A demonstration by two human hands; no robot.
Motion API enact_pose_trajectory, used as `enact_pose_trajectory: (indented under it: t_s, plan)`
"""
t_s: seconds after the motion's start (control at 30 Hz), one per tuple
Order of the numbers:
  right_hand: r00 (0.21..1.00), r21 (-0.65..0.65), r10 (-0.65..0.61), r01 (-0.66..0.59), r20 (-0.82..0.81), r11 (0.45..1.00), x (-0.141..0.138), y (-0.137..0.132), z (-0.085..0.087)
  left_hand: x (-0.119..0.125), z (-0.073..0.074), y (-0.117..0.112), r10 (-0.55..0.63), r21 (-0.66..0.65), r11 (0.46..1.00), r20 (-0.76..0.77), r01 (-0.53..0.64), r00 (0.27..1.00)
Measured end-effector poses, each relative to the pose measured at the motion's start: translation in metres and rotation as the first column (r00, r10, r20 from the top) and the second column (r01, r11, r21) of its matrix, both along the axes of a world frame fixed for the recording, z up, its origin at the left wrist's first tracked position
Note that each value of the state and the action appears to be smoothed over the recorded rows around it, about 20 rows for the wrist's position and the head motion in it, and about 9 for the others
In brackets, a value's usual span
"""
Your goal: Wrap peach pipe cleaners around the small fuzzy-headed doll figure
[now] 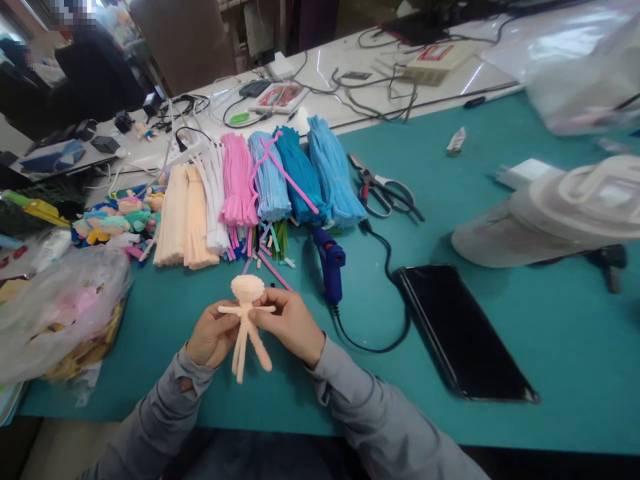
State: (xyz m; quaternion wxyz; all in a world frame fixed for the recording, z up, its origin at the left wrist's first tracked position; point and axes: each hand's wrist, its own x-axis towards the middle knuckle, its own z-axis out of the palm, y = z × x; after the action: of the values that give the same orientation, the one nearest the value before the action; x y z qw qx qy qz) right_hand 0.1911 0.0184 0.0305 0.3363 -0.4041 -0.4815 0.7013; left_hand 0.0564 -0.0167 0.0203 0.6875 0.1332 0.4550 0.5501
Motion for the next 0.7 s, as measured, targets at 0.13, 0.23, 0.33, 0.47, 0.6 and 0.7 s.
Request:
enact_pose_trajectory:
  t_s: [0.13,0.23,0.33,0.47,0.6,0.7]
  plan:
    - [1.000,0.026,-0.016,0.016,0.010,1.000,0.0006,-0.0003,-0.0001,0.0000,0.0018,0.0002,-0.012,0.010,1.000,-0.023,0.012,1.000]
    - [1.000,0.046,-0.015,0.014,0.015,0.999,0.0005,-0.0003,-0.0003,0.0001,0.0027,0.0005,0.004,0.013,1.000,-0.030,-0.003,1.000]
    - [1.000,0.046,-0.003,0.002,0.016,0.999,0.0003,-0.0001,-0.0004,0.0000,0.0019,0.0007,0.013,0.029,1.000,-0.038,-0.012,0.999]
    - [1.000,0.031,0.000,-0.001,0.005,1.000,0.0004,0.0001,-0.0006,-0.0006,-0.0011,0.0003,0.003,0.019,1.000,-0.030,-0.002,1.000]
    - [1.000,0.036,0.015,-0.016,0.020,0.999,0.0010,0.0001,-0.0011,-0.0013,-0.0014,0.0001,-0.021,0.016,1.000,-0.012,0.021,1.000]
    - [0.999,0.057,0.016,-0.017,0.031,0.998,0.0017,-0.0001,-0.0012,-0.0020,0.0001,0.0004,-0.048,0.002,0.999,-0.003,0.048,0.999]
